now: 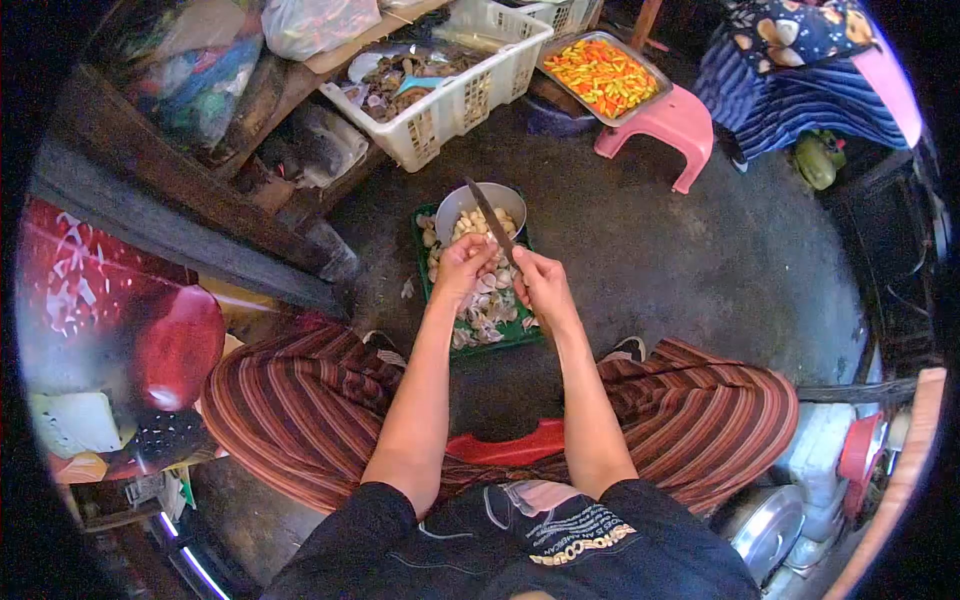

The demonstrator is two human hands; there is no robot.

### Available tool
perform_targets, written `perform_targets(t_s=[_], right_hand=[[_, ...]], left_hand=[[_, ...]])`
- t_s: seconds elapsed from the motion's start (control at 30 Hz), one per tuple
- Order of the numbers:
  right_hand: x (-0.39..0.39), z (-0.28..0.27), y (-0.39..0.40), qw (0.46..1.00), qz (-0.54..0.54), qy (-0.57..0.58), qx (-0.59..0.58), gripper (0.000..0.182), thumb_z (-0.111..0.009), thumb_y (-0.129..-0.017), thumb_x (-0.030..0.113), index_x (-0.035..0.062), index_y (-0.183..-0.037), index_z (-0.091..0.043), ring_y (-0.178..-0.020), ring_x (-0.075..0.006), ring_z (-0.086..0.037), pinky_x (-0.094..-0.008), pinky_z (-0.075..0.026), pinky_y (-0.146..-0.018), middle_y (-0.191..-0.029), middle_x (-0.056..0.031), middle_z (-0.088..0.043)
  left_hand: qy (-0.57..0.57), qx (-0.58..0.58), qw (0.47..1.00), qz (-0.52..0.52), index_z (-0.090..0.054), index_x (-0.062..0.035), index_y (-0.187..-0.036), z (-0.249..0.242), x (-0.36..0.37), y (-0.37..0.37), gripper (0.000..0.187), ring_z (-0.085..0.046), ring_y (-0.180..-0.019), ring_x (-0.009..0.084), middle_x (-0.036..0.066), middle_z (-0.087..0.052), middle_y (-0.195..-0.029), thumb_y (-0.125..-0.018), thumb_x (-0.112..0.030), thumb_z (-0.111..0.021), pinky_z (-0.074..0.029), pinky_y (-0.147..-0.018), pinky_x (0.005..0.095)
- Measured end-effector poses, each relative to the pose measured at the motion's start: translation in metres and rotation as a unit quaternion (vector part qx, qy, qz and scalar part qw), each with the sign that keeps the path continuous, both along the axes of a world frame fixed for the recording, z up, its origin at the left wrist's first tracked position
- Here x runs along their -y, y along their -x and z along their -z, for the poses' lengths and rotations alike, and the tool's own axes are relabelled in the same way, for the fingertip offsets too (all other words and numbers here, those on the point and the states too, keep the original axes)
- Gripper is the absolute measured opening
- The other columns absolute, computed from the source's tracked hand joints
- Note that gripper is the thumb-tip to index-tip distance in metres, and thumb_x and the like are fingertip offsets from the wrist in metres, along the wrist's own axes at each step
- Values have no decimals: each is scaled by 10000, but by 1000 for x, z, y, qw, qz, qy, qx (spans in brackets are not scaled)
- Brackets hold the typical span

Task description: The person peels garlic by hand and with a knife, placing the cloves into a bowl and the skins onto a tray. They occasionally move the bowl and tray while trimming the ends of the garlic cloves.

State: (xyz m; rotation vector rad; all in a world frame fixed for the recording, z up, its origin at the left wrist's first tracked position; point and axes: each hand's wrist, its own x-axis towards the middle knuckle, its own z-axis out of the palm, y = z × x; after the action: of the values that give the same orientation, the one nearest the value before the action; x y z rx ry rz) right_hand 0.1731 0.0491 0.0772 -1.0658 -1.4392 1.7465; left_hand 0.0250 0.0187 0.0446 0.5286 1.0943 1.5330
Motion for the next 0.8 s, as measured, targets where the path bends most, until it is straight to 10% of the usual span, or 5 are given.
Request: perform_targets(t_s=[0.43, 0.8], right_hand=[[9, -6, 9, 994, 106, 15, -20, 286, -603, -838, 301, 31, -751, -634, -405, -50, -424, -208, -321, -380, -497, 20, -487], [-3, -6, -9, 991, 7, 124, -47, 338, -544, -864, 382, 50, -832, -601, -452, -54, -425, -203, -327, -419, -539, 19, -483]], left_hand=[[-12, -155, 988, 20, -558, -62, -863, 9, 0, -2, 116, -500, -597, 48, -25, -551, -713, -793, -92, -647, -392, -523, 186], [0, -37, 997, 65, -548, -49, -857, -10, 1, 5, 95, -433, -556, 43, -33, -507, -689, -807, -79, -623, -323, -488, 179]])
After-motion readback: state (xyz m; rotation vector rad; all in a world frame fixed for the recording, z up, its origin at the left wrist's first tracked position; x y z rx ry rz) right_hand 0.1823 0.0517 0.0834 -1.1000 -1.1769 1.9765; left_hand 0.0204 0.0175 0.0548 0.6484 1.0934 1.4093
